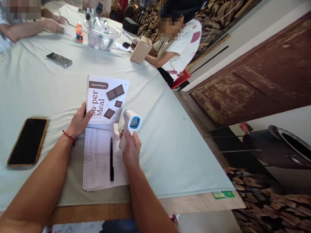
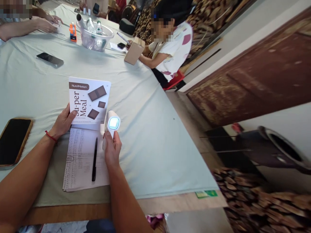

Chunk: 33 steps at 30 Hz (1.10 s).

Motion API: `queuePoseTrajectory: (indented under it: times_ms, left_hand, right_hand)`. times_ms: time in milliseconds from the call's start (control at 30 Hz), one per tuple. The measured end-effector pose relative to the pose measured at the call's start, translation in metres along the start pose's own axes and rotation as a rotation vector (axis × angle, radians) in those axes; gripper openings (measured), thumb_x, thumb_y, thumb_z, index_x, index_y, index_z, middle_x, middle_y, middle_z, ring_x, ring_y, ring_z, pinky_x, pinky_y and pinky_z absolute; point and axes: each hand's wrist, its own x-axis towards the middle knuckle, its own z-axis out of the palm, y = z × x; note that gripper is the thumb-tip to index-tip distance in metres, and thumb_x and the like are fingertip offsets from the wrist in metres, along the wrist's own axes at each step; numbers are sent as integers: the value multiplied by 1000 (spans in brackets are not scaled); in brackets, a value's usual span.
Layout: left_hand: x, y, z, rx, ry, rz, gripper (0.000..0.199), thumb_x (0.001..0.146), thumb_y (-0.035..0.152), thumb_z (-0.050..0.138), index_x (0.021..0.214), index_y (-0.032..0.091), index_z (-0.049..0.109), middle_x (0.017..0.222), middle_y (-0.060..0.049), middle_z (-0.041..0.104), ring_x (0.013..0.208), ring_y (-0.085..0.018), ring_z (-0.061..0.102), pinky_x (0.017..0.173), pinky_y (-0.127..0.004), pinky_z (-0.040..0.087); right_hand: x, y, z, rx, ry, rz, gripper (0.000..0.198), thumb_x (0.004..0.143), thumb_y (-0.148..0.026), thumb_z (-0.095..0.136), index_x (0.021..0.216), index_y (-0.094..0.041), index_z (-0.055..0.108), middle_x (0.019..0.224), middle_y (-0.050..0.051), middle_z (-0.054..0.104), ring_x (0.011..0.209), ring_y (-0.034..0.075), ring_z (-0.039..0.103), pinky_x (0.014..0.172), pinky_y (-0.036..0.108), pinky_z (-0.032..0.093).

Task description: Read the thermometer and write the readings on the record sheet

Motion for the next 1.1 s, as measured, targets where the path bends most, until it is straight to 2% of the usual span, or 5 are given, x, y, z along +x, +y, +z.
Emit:
queuePoseTrajectory:
  times_ms: [167, 400, 600, 900, 1100]
  left_hand:
    - [1, 7, -4, 29, -5, 4, 66, 93, 62, 45, 143, 18, 50, 134, -14, 63, 126, -35, 57, 108, -53, 44]
    - [2, 19, -10, 76, -39, 9, 69, 93, 66, 39, 143, 18, 49, 134, -13, 63, 122, -33, 59, 106, -50, 46]
    - [5, 21, -12, 111, -44, -11, 65, 93, 66, 38, 138, 21, 52, 126, -11, 67, 111, -33, 63, 99, -49, 50]
    - [8, 22, -15, 133, -36, -9, 59, 93, 65, 39, 136, 26, 52, 127, -8, 67, 110, -32, 63, 95, -47, 50]
    - [5, 26, -13, 28, -67, -9, 64, 86, 64, 56, 134, 22, 52, 128, -9, 66, 115, -32, 62, 101, -48, 51]
  right_hand:
    - [6, -4, -3, -54, 95, 12, 38, 71, -54, 69, 83, -20, 58, 75, -3, 56, 68, 13, 48, 64, 26, 41]
    - [6, -5, -1, -13, 87, -1, 37, 70, -52, 69, 87, -20, 60, 74, -3, 56, 70, 13, 49, 64, 26, 42]
    - [8, -15, -4, -11, 181, -96, 30, 71, -49, 66, 75, -22, 55, 65, -5, 48, 64, 12, 42, 59, 25, 39]
    - [12, -19, -10, 72, 300, -238, 30, 77, -50, 61, 79, -21, 55, 69, -3, 49, 69, 13, 47, 66, 27, 42]
    - [29, -5, -27, -347, 236, -146, 43, 73, -49, 68, 105, -20, 63, 96, 5, 66, 84, 19, 57, 78, 32, 47]
